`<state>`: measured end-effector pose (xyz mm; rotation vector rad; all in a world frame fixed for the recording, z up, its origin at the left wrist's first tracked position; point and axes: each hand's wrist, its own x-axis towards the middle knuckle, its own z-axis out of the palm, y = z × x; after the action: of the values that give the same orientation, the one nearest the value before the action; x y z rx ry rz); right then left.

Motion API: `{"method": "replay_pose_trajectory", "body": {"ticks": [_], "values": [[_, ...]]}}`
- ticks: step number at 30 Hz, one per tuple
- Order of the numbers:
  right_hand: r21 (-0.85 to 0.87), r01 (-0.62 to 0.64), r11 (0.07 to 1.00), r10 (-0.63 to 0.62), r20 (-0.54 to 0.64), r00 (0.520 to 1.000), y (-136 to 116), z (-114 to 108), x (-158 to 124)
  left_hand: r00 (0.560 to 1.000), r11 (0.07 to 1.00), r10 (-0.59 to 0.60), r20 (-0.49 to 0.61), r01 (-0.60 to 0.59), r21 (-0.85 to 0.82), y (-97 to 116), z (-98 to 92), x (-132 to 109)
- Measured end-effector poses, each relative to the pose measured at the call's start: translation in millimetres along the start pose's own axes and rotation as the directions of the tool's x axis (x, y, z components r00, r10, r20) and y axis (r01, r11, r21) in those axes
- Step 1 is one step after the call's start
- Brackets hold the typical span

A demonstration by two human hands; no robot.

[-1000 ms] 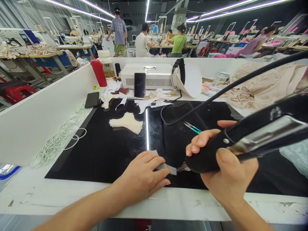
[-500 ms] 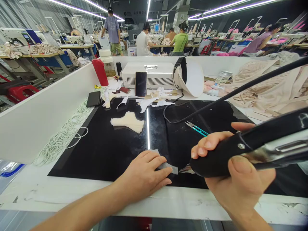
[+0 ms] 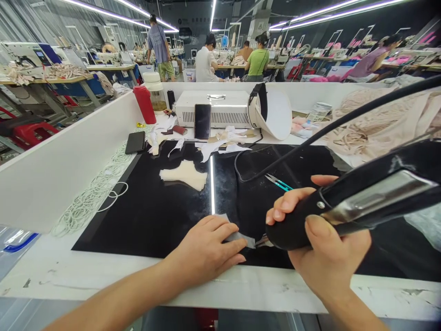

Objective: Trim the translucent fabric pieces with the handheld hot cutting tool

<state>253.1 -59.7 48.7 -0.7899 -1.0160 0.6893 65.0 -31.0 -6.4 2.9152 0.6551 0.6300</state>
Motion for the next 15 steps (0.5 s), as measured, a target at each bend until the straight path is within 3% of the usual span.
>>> {"method": "replay_pose_trajectory", "body": {"ticks": [6,11,15], "values": [[-0.148,-0.013,0.989,0.026,0.083,0.996,-12.7,4.6,8.7,0.993,0.989,-0.113,-0.023,0.110,-0.095,-9.4,-20.1,-7.6],[-0.022,-0.043,0.999,0.045,0.101,0.994,-15.4,31.0,7.4,0.950,0.945,-0.310,0.043,0.313,-0.097,-17.9,-49.4,-34.7],[0.056,-0.047,0.997,0.038,0.142,0.989,-2.5,56.0,1.2,0.914,0.906,-0.404,0.029,0.404,-0.129,-18.4,-52.4,-59.9]]}}
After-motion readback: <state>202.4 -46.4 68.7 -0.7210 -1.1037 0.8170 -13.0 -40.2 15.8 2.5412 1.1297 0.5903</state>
